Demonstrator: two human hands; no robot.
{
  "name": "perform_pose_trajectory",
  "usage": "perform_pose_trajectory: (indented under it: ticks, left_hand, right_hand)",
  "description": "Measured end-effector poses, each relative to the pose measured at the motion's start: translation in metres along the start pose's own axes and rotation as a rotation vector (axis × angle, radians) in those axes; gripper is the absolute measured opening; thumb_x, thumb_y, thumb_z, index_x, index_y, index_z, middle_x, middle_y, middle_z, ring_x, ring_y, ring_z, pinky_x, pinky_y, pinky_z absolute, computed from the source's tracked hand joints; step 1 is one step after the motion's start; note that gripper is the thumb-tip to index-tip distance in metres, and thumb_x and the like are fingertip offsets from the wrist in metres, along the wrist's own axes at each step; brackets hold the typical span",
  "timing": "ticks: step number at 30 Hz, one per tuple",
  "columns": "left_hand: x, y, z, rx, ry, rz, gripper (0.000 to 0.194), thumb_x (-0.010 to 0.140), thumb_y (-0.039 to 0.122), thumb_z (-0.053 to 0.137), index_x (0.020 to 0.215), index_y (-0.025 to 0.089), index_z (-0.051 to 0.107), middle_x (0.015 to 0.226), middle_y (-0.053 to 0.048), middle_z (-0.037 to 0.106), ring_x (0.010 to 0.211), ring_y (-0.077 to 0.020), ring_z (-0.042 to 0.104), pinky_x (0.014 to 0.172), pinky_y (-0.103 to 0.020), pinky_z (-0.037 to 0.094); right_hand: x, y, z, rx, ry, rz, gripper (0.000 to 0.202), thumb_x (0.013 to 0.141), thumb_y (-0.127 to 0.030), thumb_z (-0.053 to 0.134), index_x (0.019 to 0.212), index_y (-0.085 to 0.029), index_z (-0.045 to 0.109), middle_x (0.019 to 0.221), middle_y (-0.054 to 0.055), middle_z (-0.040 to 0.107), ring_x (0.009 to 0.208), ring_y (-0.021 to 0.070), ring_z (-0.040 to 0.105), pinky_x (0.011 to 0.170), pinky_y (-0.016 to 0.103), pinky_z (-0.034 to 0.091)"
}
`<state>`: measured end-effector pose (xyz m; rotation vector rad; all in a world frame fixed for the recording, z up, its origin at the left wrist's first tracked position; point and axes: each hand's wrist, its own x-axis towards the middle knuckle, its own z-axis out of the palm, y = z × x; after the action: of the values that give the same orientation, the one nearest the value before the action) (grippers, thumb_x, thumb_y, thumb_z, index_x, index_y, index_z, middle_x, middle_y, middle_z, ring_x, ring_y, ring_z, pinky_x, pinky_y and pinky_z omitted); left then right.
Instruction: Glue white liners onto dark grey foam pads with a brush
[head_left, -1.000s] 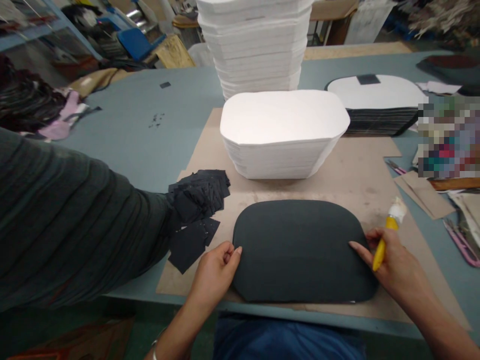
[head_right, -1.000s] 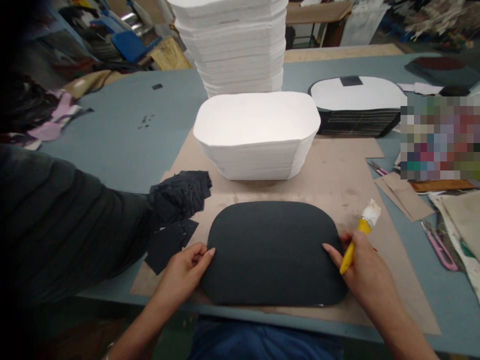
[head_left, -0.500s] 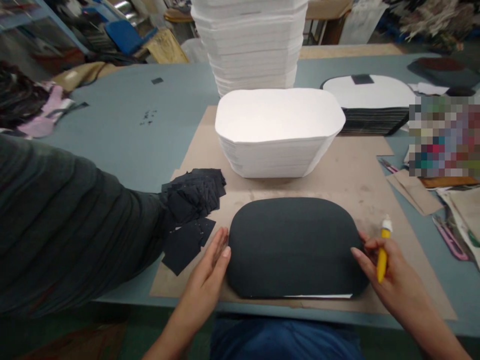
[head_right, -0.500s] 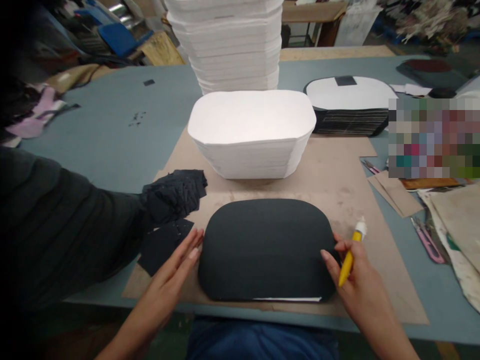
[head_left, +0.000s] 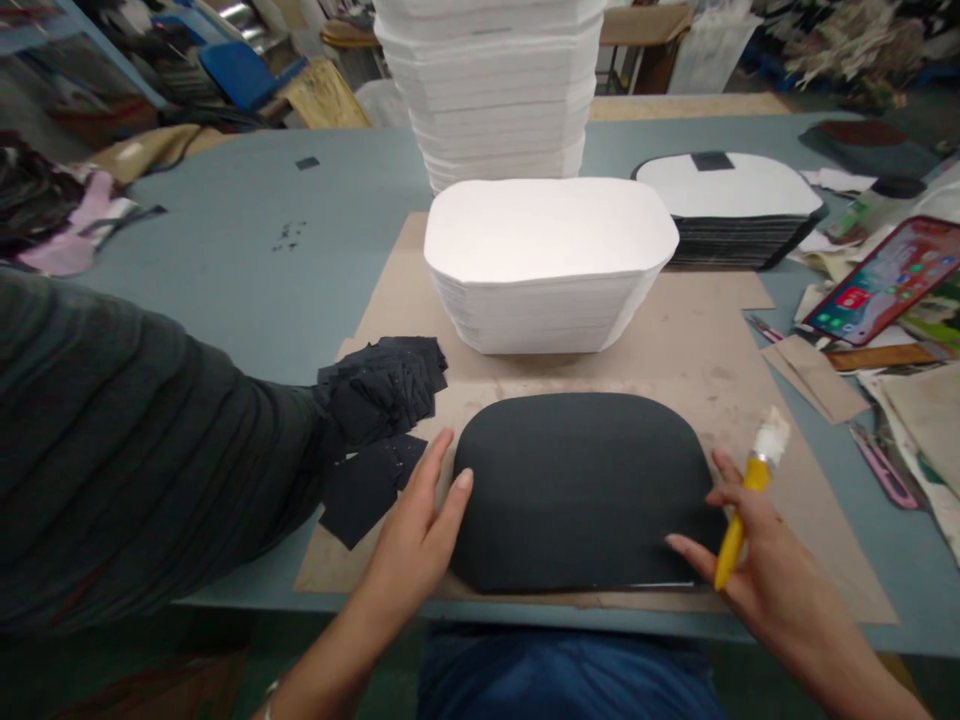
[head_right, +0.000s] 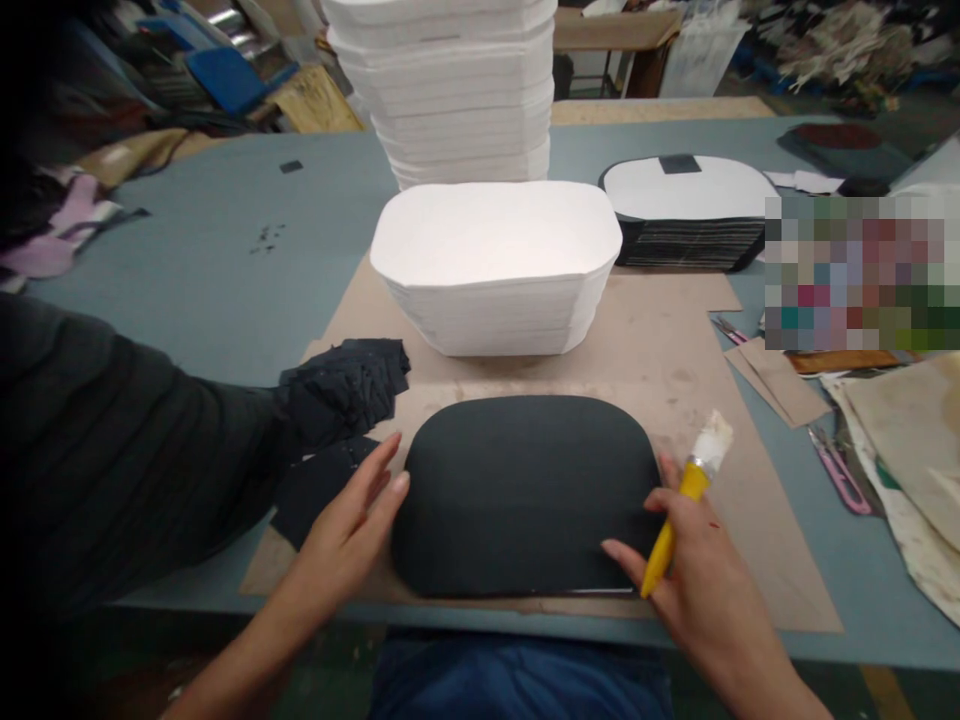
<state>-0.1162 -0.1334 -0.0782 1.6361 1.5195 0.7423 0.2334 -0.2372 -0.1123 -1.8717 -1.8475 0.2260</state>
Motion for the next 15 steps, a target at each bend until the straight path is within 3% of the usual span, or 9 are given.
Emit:
perform_pose_trajectory:
  ticks: [3, 5, 8, 11, 15]
  left_hand:
    - [0.049, 0.023, 0.019, 0.284, -0.080, 0.334, 0.051, 0.102, 0.033, 0.046, 0.147, 0.010, 0.050, 0.155, -0.019, 0.050, 0.147, -0.0285, 0.045, 0.125, -0.050, 0.033]
    - [0.082, 0.042, 0.038, 0.412, -0.207, 0.445, 0.047, 0.100, 0.022, 0.044, 0.146, 0.009, 0.052, 0.151, -0.019, 0.054, 0.144, -0.0283, 0.049, 0.124, -0.048, 0.035]
    - [0.115, 0.065, 0.062, 0.517, -0.352, 0.476, 0.048, 0.098, 0.013, 0.043, 0.145, 0.010, 0.052, 0.144, -0.016, 0.062, 0.131, -0.0280, 0.061, 0.114, -0.043, 0.046]
    - [0.124, 0.072, 0.072, 0.540, -0.388, 0.461, 0.049, 0.097, 0.012, 0.044, 0.145, 0.013, 0.052, 0.134, -0.015, 0.068, 0.118, -0.0288, 0.068, 0.104, -0.042, 0.054]
    - [0.123, 0.067, 0.073, 0.554, -0.398, 0.461, 0.050, 0.096, 0.011, 0.045, 0.145, 0.014, 0.051, 0.135, -0.014, 0.068, 0.121, -0.0283, 0.067, 0.105, -0.041, 0.053]
  right_hand:
    - [0.002, -0.018, -0.001, -0.106, -0.104, -0.343, 0.045, 0.084, -0.046, 0.076, 0.113, -0.023, 0.051, 0.163, 0.024, 0.033, 0.145, 0.0408, 0.044, 0.115, 0.065, 0.040]
    - [0.004, -0.033, 0.003, -0.166, -0.170, -0.473, 0.049, 0.078, -0.037, 0.083, 0.115, -0.022, 0.055, 0.156, 0.027, 0.044, 0.137, 0.0413, 0.053, 0.116, 0.068, 0.037]
    - [0.007, -0.047, 0.012, -0.206, -0.199, -0.530, 0.057, 0.069, -0.026, 0.089, 0.118, -0.021, 0.059, 0.134, 0.025, 0.063, 0.123, 0.0409, 0.064, 0.115, 0.069, 0.037]
    - [0.009, -0.050, 0.018, -0.189, -0.174, -0.549, 0.054, 0.070, -0.024, 0.088, 0.117, -0.020, 0.061, 0.133, 0.024, 0.065, 0.122, 0.0407, 0.064, 0.114, 0.069, 0.039]
    - [0.011, -0.053, 0.020, -0.168, -0.135, -0.558, 0.045, 0.075, -0.022, 0.083, 0.115, -0.019, 0.062, 0.134, 0.026, 0.064, 0.120, 0.0403, 0.066, 0.109, 0.070, 0.043]
